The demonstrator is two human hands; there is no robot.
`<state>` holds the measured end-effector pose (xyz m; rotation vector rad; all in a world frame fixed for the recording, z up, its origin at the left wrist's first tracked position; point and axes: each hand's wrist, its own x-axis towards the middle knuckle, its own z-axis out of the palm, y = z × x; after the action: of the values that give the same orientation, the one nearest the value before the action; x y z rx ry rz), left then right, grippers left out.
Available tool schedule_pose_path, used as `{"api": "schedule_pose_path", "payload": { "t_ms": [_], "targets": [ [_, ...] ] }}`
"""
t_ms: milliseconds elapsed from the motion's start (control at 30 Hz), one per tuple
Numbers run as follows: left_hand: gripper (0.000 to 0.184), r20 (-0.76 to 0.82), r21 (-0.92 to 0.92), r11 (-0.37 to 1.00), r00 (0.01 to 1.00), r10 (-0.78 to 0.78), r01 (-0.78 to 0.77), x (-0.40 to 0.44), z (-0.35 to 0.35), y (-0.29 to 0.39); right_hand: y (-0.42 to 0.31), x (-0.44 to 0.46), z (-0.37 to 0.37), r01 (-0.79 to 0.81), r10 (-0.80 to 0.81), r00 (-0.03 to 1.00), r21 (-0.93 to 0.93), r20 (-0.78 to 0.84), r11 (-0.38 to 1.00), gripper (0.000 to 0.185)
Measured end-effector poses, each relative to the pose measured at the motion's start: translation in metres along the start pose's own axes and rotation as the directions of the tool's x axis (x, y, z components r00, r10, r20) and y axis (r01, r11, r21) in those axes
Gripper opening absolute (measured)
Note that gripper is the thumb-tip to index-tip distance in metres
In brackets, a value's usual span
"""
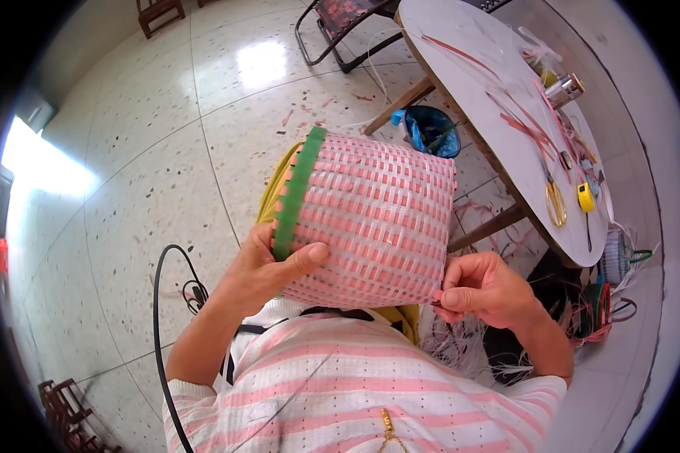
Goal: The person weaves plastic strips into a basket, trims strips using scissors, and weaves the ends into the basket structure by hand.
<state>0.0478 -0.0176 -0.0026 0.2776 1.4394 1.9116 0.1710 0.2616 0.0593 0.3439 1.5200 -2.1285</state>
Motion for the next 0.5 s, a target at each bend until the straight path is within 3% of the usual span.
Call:
{"api": "schedule_pose_path", "payload": {
  "t_ms": [233,300,500],
  "targets": [
    [0.035,0.052,-0.01,1.0,0.998,0.028,-0.027,0.003,-0.002,-0.007,-0.013,0.002,0.004,-0.074,0.056,0.994,-0.207,-0.093,0.976,0.015],
    [0.036,0.052,-0.016,0.999,0.998,0.031,-0.03,0.004,-0.003,-0.008,-0.012,0.004,0.006,-0.017,-0.01,0.994,-0.236,-0.111,0.972,0.015],
    [0.038,0.041,-0.018,0.999,0.999,0.033,-0.032,0.006,0.001,-0.006,-0.01,0.01,0.003,-0.04,0.018,0.988,-0.146,-0.15,0.988,0.014]
  ]
}}
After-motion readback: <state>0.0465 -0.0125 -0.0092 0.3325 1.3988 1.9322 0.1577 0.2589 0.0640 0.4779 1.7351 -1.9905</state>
